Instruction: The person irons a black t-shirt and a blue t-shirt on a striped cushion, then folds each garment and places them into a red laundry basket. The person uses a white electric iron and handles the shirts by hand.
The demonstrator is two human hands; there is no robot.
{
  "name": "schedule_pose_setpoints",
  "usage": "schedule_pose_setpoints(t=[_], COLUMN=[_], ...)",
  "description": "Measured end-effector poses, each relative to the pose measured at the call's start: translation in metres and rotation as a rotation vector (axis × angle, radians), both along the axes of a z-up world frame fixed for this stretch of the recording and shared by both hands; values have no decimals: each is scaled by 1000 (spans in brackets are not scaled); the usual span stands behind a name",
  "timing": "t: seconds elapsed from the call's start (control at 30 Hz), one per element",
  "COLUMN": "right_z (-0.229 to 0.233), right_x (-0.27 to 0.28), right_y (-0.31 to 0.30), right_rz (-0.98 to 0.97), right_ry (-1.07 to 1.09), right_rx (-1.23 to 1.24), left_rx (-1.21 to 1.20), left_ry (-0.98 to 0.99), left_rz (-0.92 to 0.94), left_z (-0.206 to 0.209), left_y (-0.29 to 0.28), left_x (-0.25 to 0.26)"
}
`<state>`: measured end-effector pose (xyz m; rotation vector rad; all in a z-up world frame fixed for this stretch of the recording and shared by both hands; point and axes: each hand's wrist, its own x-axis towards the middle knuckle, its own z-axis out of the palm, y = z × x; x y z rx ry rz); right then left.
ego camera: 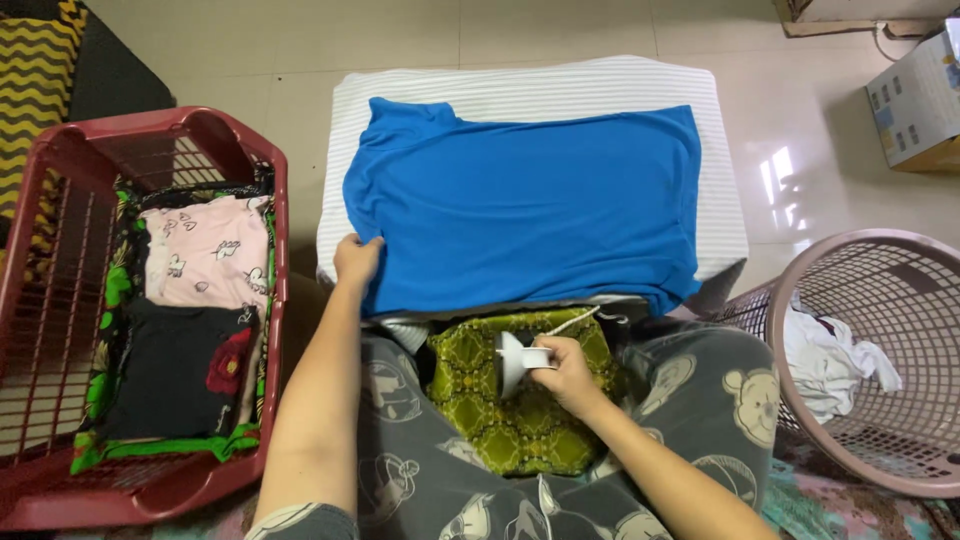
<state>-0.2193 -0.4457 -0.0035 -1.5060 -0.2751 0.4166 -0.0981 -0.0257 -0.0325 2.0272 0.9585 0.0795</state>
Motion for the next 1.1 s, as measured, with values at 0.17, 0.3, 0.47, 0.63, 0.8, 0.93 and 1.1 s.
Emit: schedule_pose_setpoints(t=[0.17,0.3,0.47,0.63,0.8,0.93,1.1], right_z=[-31,-8,14,-3,-20,-29,4], right_x=[-4,-1,9,61,138,156,207], right_y=[-10,-21,-39,-109,-163,-182,-223], right_rz=[-21,53,197,-208,-709,-493,-480], right_ry=[-137,-163,-54,-178,-2,241,301], right_rx=[-59,-241,-461,-845,-659,-864,-574], left_rx=[-45,-102,-303,-455,-409,-421,-393], left_ry=[-36,-66,-44,49,42,112,73], left_rz=[-46,-124,-301,-367,-460,-398,-480], left_z=[12,28,23,30,35,42,91], left_y=[-15,-13,12,21,23,34,67], left_x=[-23,-41,-54,-78,-87,-85,-52])
